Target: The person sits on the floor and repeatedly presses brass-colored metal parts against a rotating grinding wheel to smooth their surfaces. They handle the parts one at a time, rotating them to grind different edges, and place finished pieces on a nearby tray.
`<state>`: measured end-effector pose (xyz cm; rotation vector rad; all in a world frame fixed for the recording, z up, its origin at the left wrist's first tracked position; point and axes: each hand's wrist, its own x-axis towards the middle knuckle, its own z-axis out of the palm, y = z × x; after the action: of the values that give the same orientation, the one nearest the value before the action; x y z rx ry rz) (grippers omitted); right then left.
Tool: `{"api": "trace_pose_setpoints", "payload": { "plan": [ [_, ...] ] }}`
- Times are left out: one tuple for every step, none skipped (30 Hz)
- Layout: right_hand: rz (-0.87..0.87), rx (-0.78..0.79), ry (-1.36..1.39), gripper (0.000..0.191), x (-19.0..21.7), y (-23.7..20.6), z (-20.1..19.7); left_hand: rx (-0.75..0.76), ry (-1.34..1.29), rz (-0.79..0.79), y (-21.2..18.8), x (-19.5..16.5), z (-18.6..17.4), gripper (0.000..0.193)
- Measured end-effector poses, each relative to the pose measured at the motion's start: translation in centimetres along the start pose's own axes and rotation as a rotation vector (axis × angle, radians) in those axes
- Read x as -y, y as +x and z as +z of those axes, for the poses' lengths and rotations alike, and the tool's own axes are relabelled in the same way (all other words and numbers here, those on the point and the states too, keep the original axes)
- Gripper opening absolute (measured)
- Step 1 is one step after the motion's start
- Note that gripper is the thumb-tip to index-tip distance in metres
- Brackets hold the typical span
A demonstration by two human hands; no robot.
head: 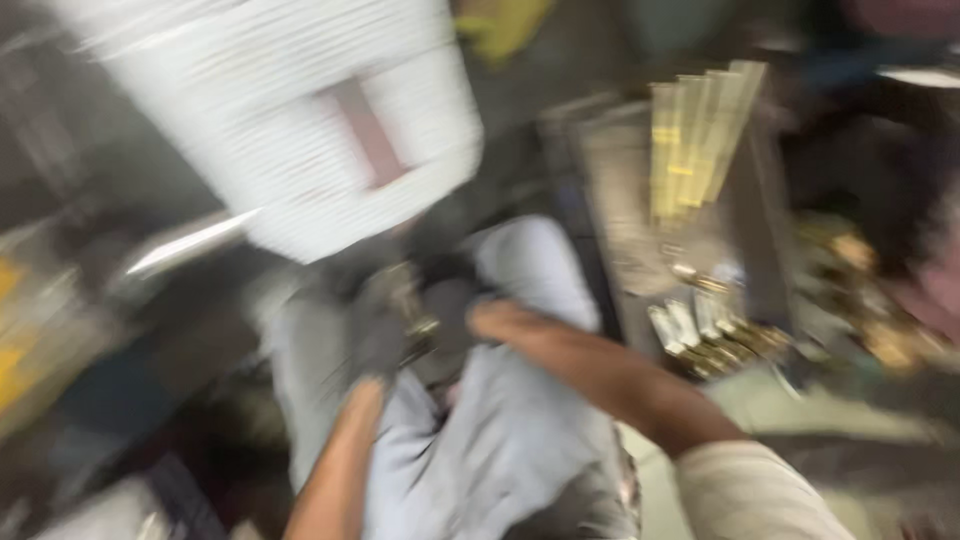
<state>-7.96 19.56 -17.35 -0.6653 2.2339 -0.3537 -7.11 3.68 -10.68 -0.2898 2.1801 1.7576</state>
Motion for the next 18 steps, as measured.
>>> {"api": "trace_pose_setpoints", "payload": {
  "plan": [
    [0.027,0.002,0.005,0.030,0.3,-0.4,-0.1,0.015,-0.031,-0.043,0.1,0.3,0.4,0.034],
    [0.045,0.002,0.014,0.029,0.7,-0.8,-0.3,0.025,-0.061,-0.088,0.1,0.5,0.7,0.035],
    [0.050,0.000,0.019,0.029,1.0,-1.2,-0.8,0.039,-0.072,-0.139,0.3,0.6,0.9,0.036],
    [0.043,-0.003,0.018,0.029,0.8,-1.8,-1.9,0.050,-0.082,-0.189,0.3,0.7,1.0,0.036],
    [0.076,0.033,0.046,0.034,1.0,-2.7,-2.8,0.055,-0.093,-0.239,0.4,0.8,1.0,0.037],
    [0.088,0.077,0.075,0.039,1.5,-3.3,-3.6,0.065,-0.103,-0.254,0.4,1.1,1.1,0.037],
    [0.087,0.088,0.066,0.040,1.6,-3.8,-4.4,0.079,-0.129,-0.233,0.6,1.3,1.0,0.037],
    [0.080,0.102,0.055,0.042,2.1,-4.0,-5.0,0.087,-0.155,-0.215,0.8,1.7,1.2,0.036],
    [0.069,0.118,0.046,0.044,2.2,-4.1,-5.5,0.091,-0.180,-0.199,1.0,2.1,1.3,0.036],
    [0.057,0.123,0.051,0.045,2.3,-4.1,-5.8,0.099,-0.150,-0.179,1.2,2.5,1.2,0.036],
    [0.044,0.132,0.056,0.047,2.3,-3.9,-5.8,0.104,-0.121,-0.160,1.5,2.8,1.2,0.037],
    [0.027,0.144,0.058,0.048,2.2,-3.7,-5.7,0.105,-0.095,-0.145,1.5,3.0,1.2,0.037],
    [-0.027,0.135,0.040,0.047,2.1,-3.5,-5.4,0.104,-0.116,-0.195,1.6,3.1,1.1,0.037],
    [-0.035,0.129,0.020,0.045,1.9,-3.4,-5.0,0.103,-0.139,-0.242,1.7,2.9,1.1,0.036],
    [-0.026,0.113,0.018,0.043,1.7,-3.6,-4.7,0.105,-0.163,-0.282,1.7,2.5,1.2,0.036],
    [-0.025,0.087,0.022,0.041,1.5,-3.9,-4.3,0.110,-0.209,-0.325,1.6,1.9,1.1,0.037],
    [-0.017,0.060,0.038,0.039,1.2,-4.1,-3.8,0.116,-0.248,-0.371,1.4,1.2,1.1,0.038],
    [-0.018,0.032,0.052,0.037,0.9,-4.7,-3.4,0.115,-0.289,-0.426,0.7,0.4,1.0,0.039]
  ]
}}
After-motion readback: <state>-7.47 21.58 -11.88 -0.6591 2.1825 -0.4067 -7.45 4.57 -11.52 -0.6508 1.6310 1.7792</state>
